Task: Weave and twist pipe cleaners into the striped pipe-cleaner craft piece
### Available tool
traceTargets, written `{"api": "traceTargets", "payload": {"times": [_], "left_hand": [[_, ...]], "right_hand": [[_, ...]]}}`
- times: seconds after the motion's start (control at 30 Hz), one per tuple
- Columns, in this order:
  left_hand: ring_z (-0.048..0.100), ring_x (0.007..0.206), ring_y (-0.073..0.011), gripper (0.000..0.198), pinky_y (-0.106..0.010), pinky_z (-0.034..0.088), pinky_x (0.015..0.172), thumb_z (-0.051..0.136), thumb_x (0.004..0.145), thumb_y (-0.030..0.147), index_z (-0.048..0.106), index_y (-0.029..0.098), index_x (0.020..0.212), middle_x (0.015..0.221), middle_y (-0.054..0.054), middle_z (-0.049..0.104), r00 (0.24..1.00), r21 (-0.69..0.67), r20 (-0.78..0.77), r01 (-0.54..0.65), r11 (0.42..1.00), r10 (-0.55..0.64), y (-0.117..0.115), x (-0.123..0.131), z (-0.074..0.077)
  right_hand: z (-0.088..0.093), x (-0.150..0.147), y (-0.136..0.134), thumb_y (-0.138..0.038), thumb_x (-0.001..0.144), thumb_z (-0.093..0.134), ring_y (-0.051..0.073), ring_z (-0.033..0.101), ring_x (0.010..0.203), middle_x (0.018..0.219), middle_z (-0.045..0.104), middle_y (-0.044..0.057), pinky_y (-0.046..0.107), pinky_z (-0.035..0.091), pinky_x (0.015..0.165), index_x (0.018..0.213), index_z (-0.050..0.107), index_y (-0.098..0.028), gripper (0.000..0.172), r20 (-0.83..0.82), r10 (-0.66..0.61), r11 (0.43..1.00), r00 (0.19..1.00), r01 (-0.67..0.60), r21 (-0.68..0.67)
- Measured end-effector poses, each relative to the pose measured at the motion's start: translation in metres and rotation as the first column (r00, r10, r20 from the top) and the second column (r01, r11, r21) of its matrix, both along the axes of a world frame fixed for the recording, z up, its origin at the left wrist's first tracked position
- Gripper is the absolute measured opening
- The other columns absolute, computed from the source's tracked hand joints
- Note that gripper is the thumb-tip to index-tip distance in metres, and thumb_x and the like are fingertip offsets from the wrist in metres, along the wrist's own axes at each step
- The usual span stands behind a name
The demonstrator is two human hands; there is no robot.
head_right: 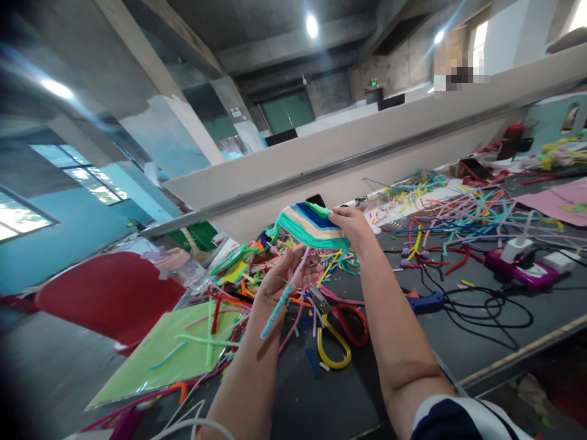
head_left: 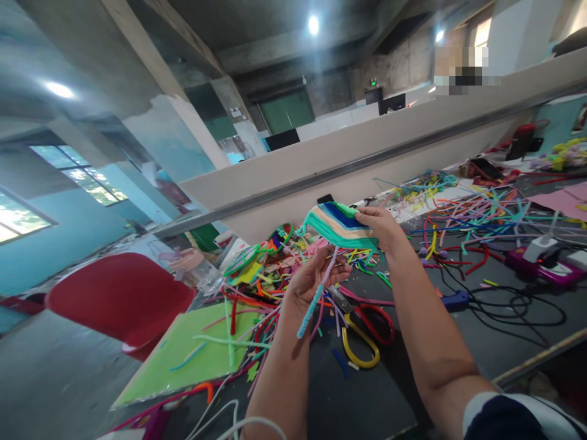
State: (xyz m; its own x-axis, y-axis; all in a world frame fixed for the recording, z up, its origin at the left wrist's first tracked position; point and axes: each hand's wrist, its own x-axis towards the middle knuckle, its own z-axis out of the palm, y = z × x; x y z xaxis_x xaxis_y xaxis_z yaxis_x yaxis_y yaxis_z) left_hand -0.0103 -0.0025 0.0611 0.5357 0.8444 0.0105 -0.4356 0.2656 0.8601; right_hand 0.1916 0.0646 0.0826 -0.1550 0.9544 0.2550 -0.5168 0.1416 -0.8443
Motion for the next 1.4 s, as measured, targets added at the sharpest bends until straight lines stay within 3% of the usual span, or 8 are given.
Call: {"api": "traceTargets", "payload": {"times": [0.43, 0.77, 0.93, 1.4], "left_hand": [[0.068, 0.084, -0.0207, 0.039, -0.031, 0.057, 0.076, 0.069, 0.077, 0.041, 0.058, 0.016, 0.105, 0.091, -0.008, 0.065, 1.0, 0.016, 0.006, -0.006, 1.0, 0.006, 0.005, -0.004, -0.006], [0.068, 0.09, -0.029, 0.05, -0.041, 0.057, 0.076, 0.06, 0.079, 0.052, 0.054, 0.019, 0.116, 0.1, -0.01, 0.063, 0.995, 0.039, -0.021, 0.103, 0.994, -0.102, 0.002, -0.006, -0.002], [0.067, 0.094, -0.0289, 0.052, -0.042, 0.056, 0.08, 0.053, 0.083, 0.055, 0.052, 0.016, 0.119, 0.104, -0.013, 0.064, 0.998, 0.044, -0.019, 0.053, 0.998, -0.052, 0.004, -0.006, -0.005], [0.066, 0.094, -0.0246, 0.049, -0.037, 0.053, 0.086, 0.071, 0.073, 0.045, 0.058, 0.015, 0.11, 0.099, -0.011, 0.067, 0.999, 0.114, -0.035, -0.015, 0.993, 0.019, 0.006, -0.003, -0.011]], "right_hand": [[0.001, -0.003, -0.002, -0.036, 0.054, 0.083, 0.016, 0.065, 0.062, 0.069, 0.072, 0.002, 0.029, 0.053, 0.064, 0.079, 0.074, -0.017, 0.033, -0.018, 0.015, 1.0, 1.0, -0.014, 0.005], [0.004, 0.0, -0.006, -0.035, 0.054, 0.082, 0.018, 0.066, 0.063, 0.072, 0.073, 0.003, 0.031, 0.054, 0.062, 0.083, 0.074, -0.017, 0.035, 0.013, -0.024, 0.999, 1.0, 0.024, -0.032], [0.005, 0.001, -0.008, -0.036, 0.055, 0.082, 0.019, 0.067, 0.064, 0.074, 0.073, 0.004, 0.031, 0.054, 0.063, 0.085, 0.074, -0.017, 0.036, 0.023, -0.003, 0.999, 1.0, 0.003, -0.033], [0.003, -0.004, -0.005, -0.037, 0.052, 0.083, 0.018, 0.067, 0.066, 0.073, 0.073, 0.002, 0.031, 0.053, 0.067, 0.083, 0.075, -0.018, 0.037, -0.002, 0.016, 1.0, 1.0, -0.016, 0.011]]}}
